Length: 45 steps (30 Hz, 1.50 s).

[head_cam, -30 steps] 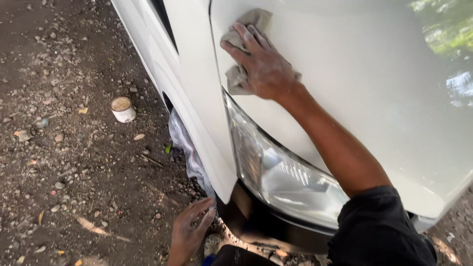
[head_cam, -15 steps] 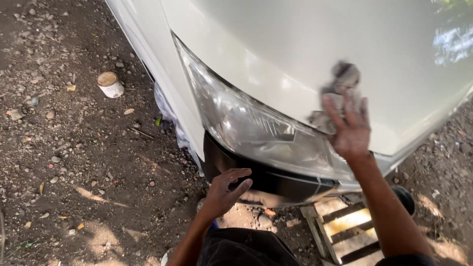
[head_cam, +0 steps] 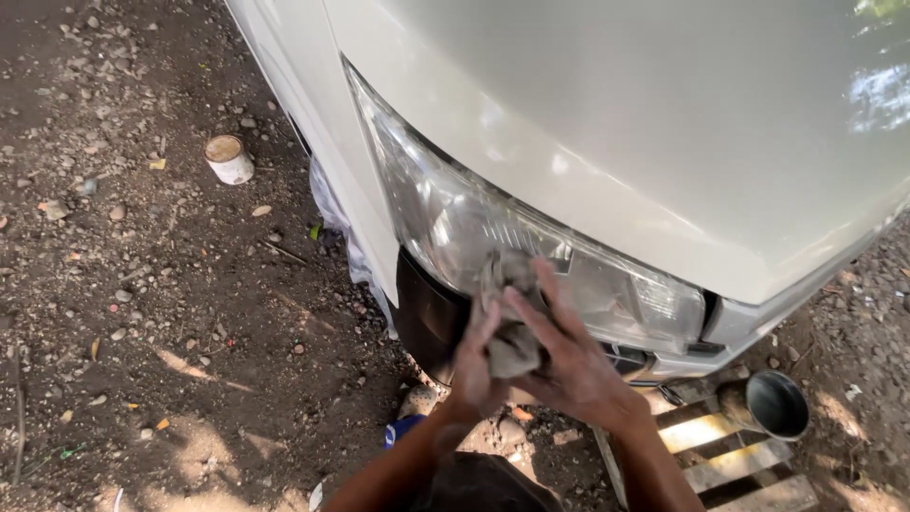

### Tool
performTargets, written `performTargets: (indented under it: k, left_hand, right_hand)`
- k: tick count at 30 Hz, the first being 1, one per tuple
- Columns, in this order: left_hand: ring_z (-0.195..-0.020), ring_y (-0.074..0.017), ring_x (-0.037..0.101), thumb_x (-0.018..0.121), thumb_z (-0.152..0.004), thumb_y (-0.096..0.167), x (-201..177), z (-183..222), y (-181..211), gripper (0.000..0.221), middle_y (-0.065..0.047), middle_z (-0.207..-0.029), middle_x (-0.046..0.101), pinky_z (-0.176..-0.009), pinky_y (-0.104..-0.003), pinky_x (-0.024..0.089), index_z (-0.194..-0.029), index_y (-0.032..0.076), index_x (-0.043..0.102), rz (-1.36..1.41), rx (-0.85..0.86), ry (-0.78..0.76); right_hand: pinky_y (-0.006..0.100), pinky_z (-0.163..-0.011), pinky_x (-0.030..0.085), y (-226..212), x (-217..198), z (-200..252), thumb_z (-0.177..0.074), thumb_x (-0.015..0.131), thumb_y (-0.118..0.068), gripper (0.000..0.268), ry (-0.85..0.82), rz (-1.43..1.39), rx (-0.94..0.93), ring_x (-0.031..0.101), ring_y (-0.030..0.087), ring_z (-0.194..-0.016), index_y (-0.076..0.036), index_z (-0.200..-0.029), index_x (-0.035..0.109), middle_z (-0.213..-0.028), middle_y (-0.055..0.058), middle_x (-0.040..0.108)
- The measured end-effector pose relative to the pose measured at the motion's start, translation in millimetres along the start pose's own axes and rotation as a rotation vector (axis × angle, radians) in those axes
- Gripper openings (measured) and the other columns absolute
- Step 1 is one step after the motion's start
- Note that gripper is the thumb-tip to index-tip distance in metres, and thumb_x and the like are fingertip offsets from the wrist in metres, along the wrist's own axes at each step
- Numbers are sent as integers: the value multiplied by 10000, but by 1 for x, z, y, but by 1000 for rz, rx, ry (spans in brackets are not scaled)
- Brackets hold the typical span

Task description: Sanding the hood and front body of a white vehicle using sandpaper and water.

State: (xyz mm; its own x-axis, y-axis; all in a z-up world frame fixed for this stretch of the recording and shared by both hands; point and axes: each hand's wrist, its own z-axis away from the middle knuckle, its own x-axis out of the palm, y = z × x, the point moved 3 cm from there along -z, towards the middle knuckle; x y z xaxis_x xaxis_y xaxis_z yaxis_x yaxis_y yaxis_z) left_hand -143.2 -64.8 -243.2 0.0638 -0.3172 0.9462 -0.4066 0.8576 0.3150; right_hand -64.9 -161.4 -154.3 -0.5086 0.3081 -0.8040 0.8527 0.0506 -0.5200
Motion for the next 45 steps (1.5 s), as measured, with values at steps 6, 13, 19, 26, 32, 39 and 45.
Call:
performTargets:
  k: [6,13,19,26,32,39,45]
  left_hand:
    - [-1093,-208,693,602,-977,97,-14,-82,211,636,-131,-1323,619,-831,-321,637,-1562,47,356,-182,601,11]
    - [-1578,-439,233,549,-1020,597,22,-281,383,730,-228,-1699,237,-1244,-662,208,-1625,221,387,-1935,838,269]
    - [-1468,-405,514,394,-1153,499,-4,-276,282,619,-217,-1561,504,-1306,-538,342,-1601,72,399,-1909,1191,453]
    - [-1205,-322,649,613,-1059,319,27,-192,40,447,-146,-1302,701,-1275,-508,253,-1394,25,614,-2228,1280,384]
    - [-1267,-328,579,670,-1028,275,60,-165,-152,419,-108,-1343,618,-1288,-493,242,-1376,44,640,-2174,1180,20]
    - [-1418,-299,514,597,-1102,213,39,-212,-302,283,-79,-1303,603,-1278,-465,311,-1352,82,626,-2315,1203,-264]
    - [-900,-100,640,517,-1094,105,46,-260,-385,289,-220,-1700,426,-848,-244,535,-1277,-36,690,-2802,785,-780]
  right_hand:
    - [543,-1228,380,18,-42,9,-827,796,-307,808,326,-56,-29,333,364,-1549,-129,-1532,442,-1681,197,290]
    - [491,-1135,498,86,-38,55,-845,734,-206,517,508,-63,440,532,331,-1431,-72,-1331,623,-1475,191,590]
    - [463,-1047,553,120,-46,99,-887,690,-88,409,618,-225,611,579,337,-1388,-15,-1286,641,-1425,228,621]
    - [466,-1149,510,133,-91,157,-915,660,-26,414,547,-304,427,566,344,-1395,36,-1321,606,-1422,248,610]
    - [451,-1143,477,140,-118,278,-887,696,-6,474,615,-329,491,589,325,-1351,41,-1351,613,-1410,233,624]
    - [447,-1122,529,135,-118,408,-953,667,-57,361,747,-262,900,621,311,-1337,31,-1302,649,-1342,219,677]
    - [451,-1062,567,128,-111,439,-950,654,-124,359,843,-302,991,630,315,-1307,31,-1274,650,-1330,225,671]
